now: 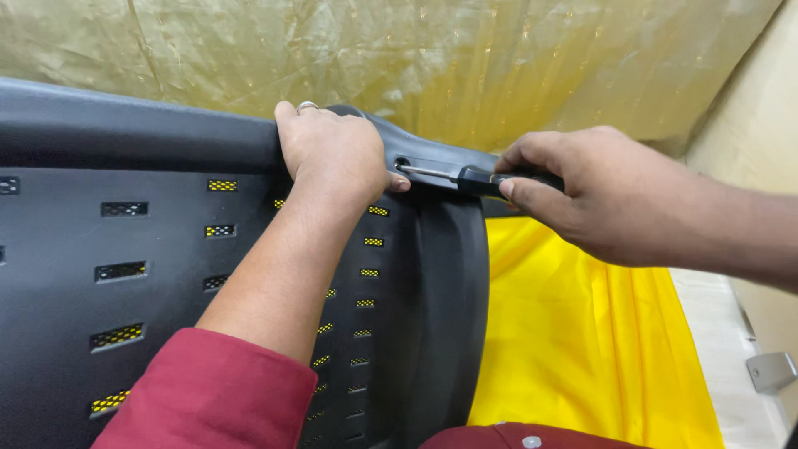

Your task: The person attaches a black plastic armrest to a perforated chair seat using a screwdriver. They align the armrest, insert a screw, and tighten it, repeating the process for the second armrest.

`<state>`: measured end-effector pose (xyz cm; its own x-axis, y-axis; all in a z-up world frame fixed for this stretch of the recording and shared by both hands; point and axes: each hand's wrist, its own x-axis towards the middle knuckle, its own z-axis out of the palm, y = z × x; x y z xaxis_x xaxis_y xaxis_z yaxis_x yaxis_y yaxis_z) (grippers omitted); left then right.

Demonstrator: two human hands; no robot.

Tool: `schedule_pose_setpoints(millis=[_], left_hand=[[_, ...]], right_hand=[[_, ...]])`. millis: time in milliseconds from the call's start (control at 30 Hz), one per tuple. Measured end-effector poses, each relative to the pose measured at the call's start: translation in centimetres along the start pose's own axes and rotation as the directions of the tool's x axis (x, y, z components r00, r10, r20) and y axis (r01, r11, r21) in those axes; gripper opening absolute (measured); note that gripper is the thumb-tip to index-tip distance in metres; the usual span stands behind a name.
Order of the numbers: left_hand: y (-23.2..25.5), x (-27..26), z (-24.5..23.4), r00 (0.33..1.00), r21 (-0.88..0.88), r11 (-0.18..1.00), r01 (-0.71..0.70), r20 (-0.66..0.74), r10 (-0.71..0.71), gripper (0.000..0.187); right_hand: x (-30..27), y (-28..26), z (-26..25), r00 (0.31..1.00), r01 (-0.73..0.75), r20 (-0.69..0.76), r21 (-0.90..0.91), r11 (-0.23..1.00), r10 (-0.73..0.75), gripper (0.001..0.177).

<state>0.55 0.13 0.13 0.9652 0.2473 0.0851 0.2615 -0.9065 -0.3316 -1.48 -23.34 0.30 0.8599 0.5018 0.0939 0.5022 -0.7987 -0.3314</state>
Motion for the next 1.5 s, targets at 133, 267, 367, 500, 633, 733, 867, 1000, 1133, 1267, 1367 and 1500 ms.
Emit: schedule_pose_setpoints(millis=[133,267,367,500,633,733,867,1000,1133,1267,1367,1500], left_hand=[[0.0,-0.1,0.0,1.000,0.013,1.000,0.002,0.015,-0.002,0.082],[-0.1,-0.5,-0.1,0.999,0.021,1.000,-0.013,-0.040,0.014,0.083],[0.1,-0.7,-0.6,0.999,0.007,1.000,-0.008,-0.043,0.008,0.086],[0.2,-0.9,-0.9,0.997,-0.016,1.000,0.001,-0.073,-0.002,0.086],[0.4,-1.1,-0.9,0.993,0.008,1.000,0.003,-0.121,-0.002,0.087],[0.6,-1.1,-1.1,0.997,0.009,1.000,0.017,-0.072,-0.016,0.085],[0.6,-1.0,-1.0,0.994,0.023,0.999,0.026,-0.109,-0.023,0.089],[0.4,-1.1,-0.8,0.995,0.030,1.000,-0.005,-0.098,0.008,0.089],[0.3,-1.1,-0.6,0.997,0.009,1.000,-0.015,-0.073,0.015,0.088],[0.3,-1.0,-0.6,0.995,0.014,0.999,-0.030,-0.092,0.032,0.088],[0.2,-0.9,-0.4,0.993,0.009,1.000,-0.024,-0.118,0.025,0.088],[0.3,-0.9,-0.4,0.992,0.004,1.000,0.003,-0.123,-0.002,0.086]], right_hand=[[-0.1,-0.2,1.0,0.911,-0.411,0.358,0.830,0.376,0.205,0.029],[0.2,1.2,0.1,0.914,-0.404,0.348,0.830,0.384,0.207,0.020],[0.0,2.1,-0.8,0.958,-0.285,0.195,0.544,0.790,0.211,0.026],[-1.7,2.4,-1.4,0.842,0.444,-0.188,-0.291,0.847,-0.506,0.034],[-2.2,1.8,-0.9,0.927,0.316,-0.116,-0.273,0.909,-0.357,0.037],[-1.6,1.3,-0.5,0.955,0.244,-0.207,0.154,0.957,-0.210,0.027],[-1.0,1.0,-0.7,0.926,-0.341,0.259,0.886,0.315,0.275,0.024],[-1.2,0.7,-1.1,0.887,-0.435,0.315,0.817,0.379,0.339,0.022],[-1.6,0.6,-1.5,0.996,-0.089,-0.011,0.144,0.986,0.092,0.030],[-1.9,1.6,-1.4,0.879,0.400,-0.122,-0.334,0.853,-0.460,0.038],[-1.1,2.3,-0.6,0.915,0.371,-0.054,-0.274,0.887,-0.400,0.040],[-0.4,2.3,0.0,0.836,0.484,-0.193,-0.186,0.855,-0.514,0.030]])
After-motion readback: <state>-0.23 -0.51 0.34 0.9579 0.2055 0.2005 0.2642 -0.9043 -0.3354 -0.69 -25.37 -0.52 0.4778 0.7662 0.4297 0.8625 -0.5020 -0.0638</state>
